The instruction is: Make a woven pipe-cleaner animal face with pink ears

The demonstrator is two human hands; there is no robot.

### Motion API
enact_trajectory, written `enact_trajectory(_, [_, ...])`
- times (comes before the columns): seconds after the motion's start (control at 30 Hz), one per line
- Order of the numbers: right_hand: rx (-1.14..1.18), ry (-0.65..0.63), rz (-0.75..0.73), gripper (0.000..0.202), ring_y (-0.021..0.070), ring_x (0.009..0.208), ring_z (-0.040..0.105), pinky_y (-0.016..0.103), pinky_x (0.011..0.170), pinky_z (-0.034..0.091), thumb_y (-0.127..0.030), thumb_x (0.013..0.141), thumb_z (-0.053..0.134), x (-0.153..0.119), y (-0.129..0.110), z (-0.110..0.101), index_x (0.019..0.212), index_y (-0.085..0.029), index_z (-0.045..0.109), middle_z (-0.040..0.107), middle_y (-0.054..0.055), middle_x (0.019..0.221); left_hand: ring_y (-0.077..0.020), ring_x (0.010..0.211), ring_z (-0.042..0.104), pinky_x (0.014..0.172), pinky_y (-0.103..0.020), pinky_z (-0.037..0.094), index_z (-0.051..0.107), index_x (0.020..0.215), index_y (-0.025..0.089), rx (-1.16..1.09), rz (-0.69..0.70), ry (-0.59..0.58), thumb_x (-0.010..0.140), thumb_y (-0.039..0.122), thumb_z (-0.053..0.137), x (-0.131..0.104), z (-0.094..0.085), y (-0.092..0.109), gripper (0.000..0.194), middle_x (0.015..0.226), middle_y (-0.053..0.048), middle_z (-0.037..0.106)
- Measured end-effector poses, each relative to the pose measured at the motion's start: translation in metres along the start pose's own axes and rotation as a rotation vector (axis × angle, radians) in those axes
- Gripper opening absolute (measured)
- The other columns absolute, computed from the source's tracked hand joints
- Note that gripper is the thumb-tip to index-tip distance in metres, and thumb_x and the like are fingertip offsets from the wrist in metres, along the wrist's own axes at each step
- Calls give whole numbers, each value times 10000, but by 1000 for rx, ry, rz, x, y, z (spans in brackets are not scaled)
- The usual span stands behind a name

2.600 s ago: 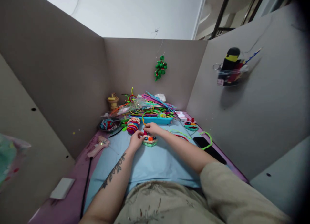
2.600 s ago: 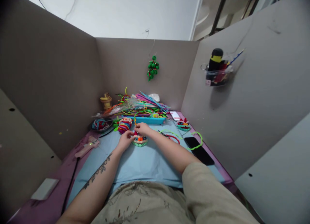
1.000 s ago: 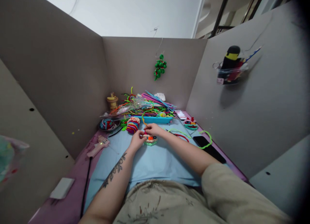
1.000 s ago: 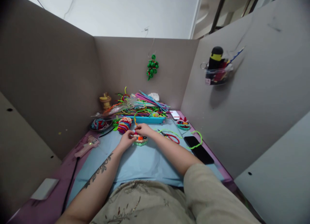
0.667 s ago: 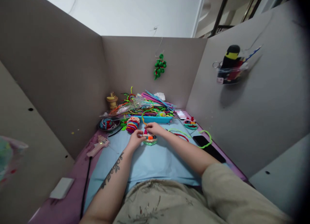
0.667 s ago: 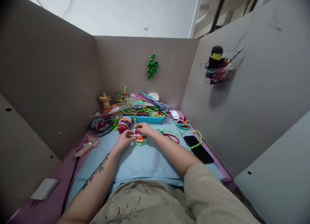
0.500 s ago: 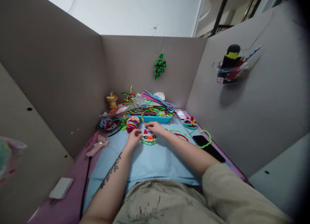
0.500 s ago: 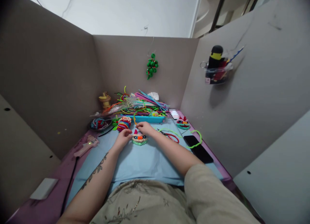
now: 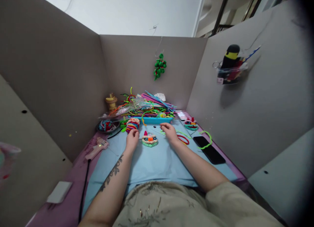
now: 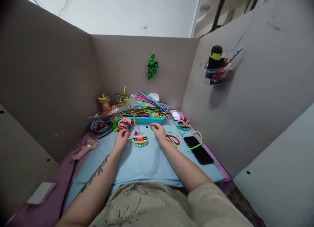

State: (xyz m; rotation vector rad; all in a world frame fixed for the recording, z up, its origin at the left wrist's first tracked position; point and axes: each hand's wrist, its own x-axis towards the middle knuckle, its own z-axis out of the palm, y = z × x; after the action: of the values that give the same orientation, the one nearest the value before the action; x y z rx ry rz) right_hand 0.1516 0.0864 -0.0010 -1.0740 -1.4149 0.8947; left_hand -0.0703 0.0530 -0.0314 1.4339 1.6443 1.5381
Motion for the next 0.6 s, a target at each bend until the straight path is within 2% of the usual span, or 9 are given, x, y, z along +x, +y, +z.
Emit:
enact_trajectory(0.1, [15, 36, 92, 327, 164, 716, 566, 246, 610, 436, -314, 680, 498, -8, 7, -7, 915, -121, 618, 634, 62, 776, -175, 703, 588, 667, -283, 453, 591, 848, 174, 64, 17, -25, 727, 260, 503, -3, 0, 2, 172, 754, -42, 634])
enact_trajectory(0.27, [-6, -59, 111, 326, 159, 703, 568, 237, 576, 430, -329, 685, 493, -13, 14, -4, 919, -139, 619, 635, 40, 755, -194, 754, 597, 722, -308, 454, 606, 879, 183, 137, 50, -79, 714, 231, 526, -9, 0, 5, 190, 792, -46, 651])
enact_trajectory(0.37, [-54, -118, 87, 293, 158, 709, 577, 259, 618, 454, -319, 712, 486, -14, 13, -2, 909, -151, 622, 642, 34, 763, -197, 826, 599, 777, -322, 455, 613, 971, 184, 147, 114, -158, 712, 180, 517, -9, 3, 5, 276, 929, -68, 658])
enact_trajectory(0.47, [-151, -222, -68, 268, 175, 872, 583, 303, 758, 462, -282, 746, 488, -18, 5, -2, 942, -173, 634, 650, 59, 936, -197, 964, 567, 875, -333, 425, 602, 1078, 188, 160, 267, -222, 712, 105, 468, -8, 7, 4, 398, 1062, -82, 621])
enact_trajectory(0.6, [-302, -383, -366, 356, 203, 1105, 491, 373, 961, 361, -183, 729, 534, -26, -3, 4, 1077, -190, 610, 577, 89, 1147, -180, 1064, 513, 949, -329, 377, 571, 1158, 200, 204, 411, -308, 698, 24, 390, -6, 10, 3, 525, 1124, -78, 578])
